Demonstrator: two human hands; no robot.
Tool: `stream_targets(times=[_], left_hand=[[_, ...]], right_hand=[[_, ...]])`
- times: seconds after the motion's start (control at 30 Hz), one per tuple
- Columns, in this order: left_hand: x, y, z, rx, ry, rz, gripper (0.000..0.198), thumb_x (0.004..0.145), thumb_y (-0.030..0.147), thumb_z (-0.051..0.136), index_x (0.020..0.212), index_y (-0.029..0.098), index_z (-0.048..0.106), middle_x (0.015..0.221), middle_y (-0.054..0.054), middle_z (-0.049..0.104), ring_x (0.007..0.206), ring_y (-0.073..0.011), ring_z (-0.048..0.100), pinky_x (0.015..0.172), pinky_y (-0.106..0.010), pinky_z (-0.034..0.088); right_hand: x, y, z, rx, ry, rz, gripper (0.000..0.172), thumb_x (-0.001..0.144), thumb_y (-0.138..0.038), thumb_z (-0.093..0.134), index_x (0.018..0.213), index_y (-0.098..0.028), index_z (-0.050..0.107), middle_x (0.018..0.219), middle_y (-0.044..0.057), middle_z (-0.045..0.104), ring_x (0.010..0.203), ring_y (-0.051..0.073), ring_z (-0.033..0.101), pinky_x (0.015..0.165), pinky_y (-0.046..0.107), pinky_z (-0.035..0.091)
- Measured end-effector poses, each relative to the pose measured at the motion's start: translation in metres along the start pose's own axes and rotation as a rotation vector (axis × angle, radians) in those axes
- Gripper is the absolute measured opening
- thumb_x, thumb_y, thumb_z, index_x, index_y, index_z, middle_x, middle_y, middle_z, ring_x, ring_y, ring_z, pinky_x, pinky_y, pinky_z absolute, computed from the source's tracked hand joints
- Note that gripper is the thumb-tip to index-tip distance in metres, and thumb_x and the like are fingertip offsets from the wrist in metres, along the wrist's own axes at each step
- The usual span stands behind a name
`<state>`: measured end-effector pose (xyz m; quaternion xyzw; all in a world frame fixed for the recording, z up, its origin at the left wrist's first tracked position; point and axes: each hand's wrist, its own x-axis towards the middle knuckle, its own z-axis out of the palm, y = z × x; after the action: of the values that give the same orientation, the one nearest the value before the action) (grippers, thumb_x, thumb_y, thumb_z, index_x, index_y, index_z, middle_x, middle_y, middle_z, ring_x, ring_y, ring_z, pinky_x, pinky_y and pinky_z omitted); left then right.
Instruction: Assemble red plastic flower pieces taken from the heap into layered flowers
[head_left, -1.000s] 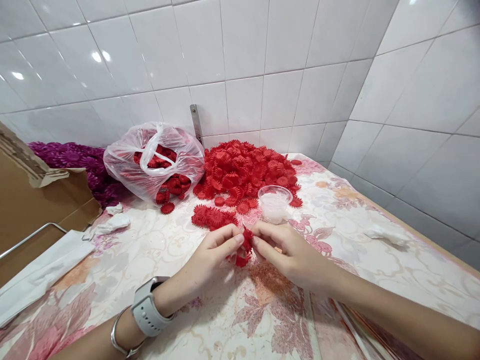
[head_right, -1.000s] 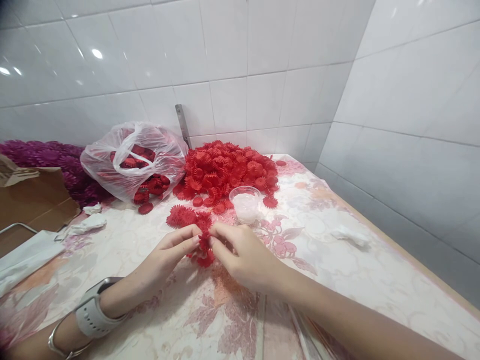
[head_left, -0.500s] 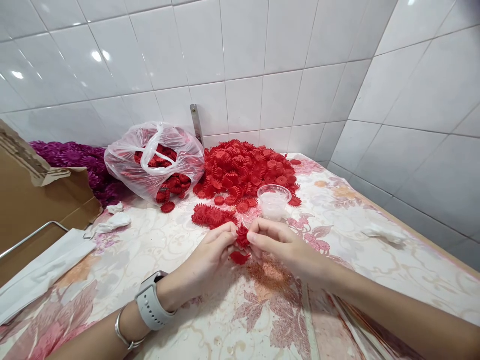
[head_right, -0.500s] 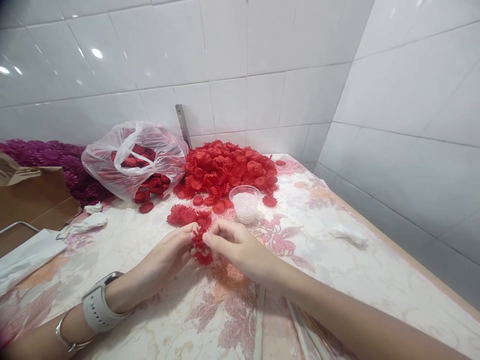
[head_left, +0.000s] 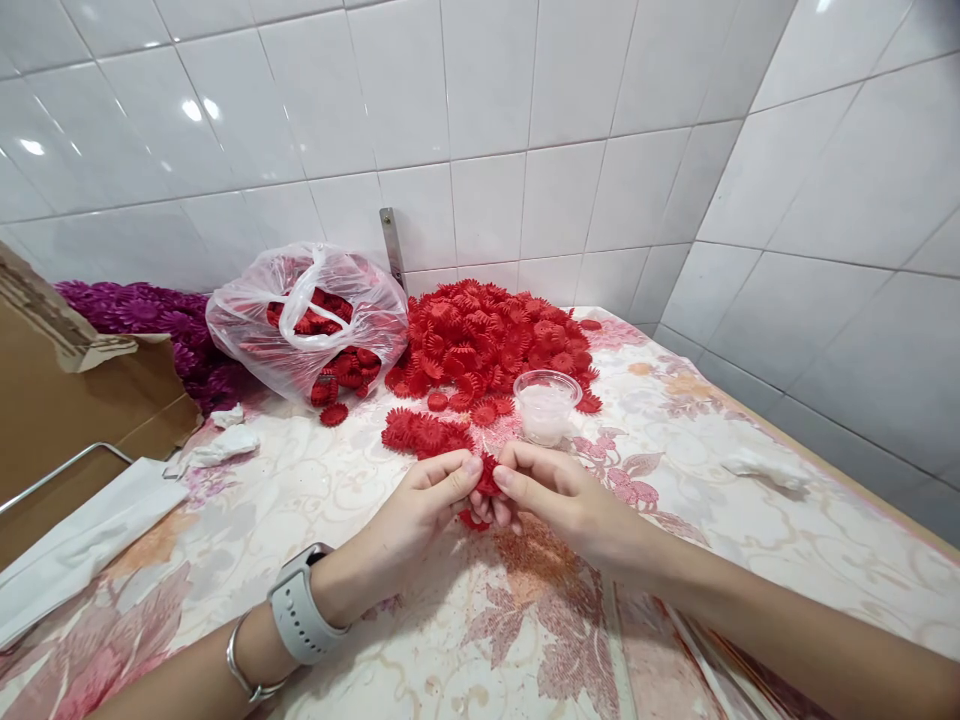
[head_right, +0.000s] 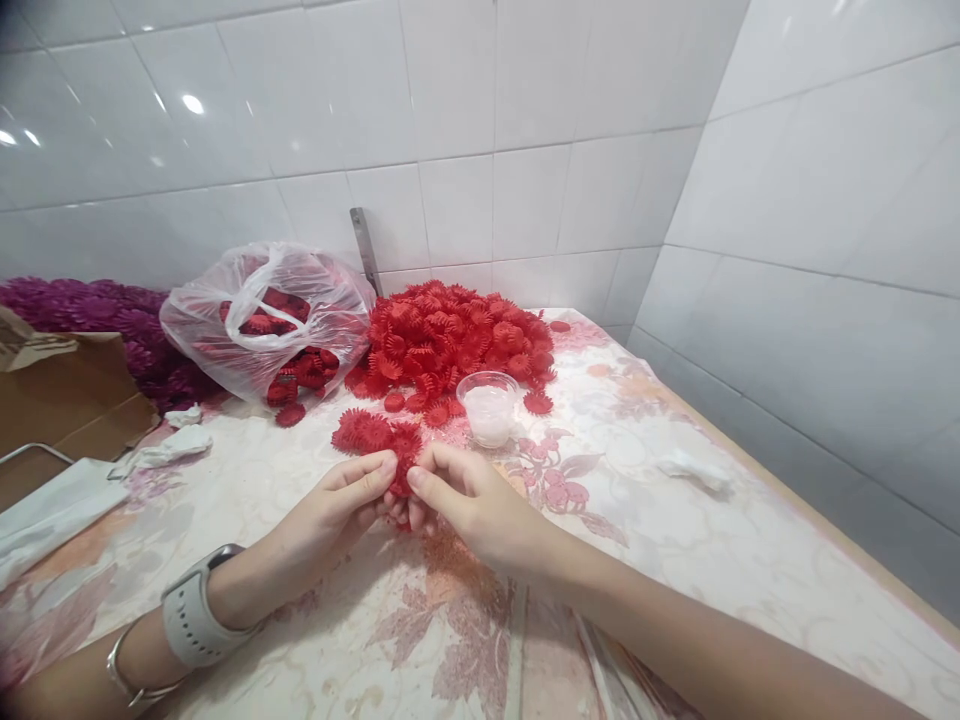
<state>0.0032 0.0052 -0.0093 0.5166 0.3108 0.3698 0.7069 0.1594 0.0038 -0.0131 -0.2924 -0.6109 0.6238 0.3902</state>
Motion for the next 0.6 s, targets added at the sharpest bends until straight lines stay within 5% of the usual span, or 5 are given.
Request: stream_targets(times=[0.33, 0.43, 0.6], left_hand=[[-0.005, 0.000, 0.004, -0.107, 0.043, -0.021, 0.029, 0.083, 0.024, 0.047, 0.060, 0.011, 0.057, 0.061, -0.004, 0.056, 0.058, -0.0102, 0.049, 0.062, -0.023, 0.040], [-0.005, 0.002, 0.004, -0.132, 0.034, -0.015, 0.031, 0.083, 0.027, 0.046, 0.058, 0.012, 0.055, 0.063, -0.004, 0.056, 0.061, -0.0121, 0.051, 0.064, -0.025, 0.040], [-0.004, 0.004, 0.001, -0.006, -0.027, 0.020, 0.026, 0.079, 0.032, 0.053, 0.060, 0.015, 0.052, 0.061, 0.000, 0.048, 0.060, -0.0116, 0.043, 0.061, -0.025, 0.036]], right_hand=[[-0.002, 0.007, 0.013, 0.519, 0.074, 0.101, 0.023, 0.072, -0.025, 0.062, 0.058, -0.015, 0.046, 0.056, 0.000, 0.051, 0.058, 0.010, 0.050, 0.054, 0.022, 0.037], [-0.003, 0.003, 0.011, 0.454, 0.075, 0.052, 0.022, 0.075, -0.026, 0.059, 0.060, -0.015, 0.048, 0.059, 0.000, 0.052, 0.061, 0.011, 0.051, 0.059, 0.024, 0.039], [-0.002, -0.005, 0.001, 0.018, -0.057, 0.012, 0.028, 0.084, -0.038, 0.049, 0.068, -0.016, 0.053, 0.062, 0.000, 0.054, 0.062, 0.012, 0.052, 0.062, 0.025, 0.041]])
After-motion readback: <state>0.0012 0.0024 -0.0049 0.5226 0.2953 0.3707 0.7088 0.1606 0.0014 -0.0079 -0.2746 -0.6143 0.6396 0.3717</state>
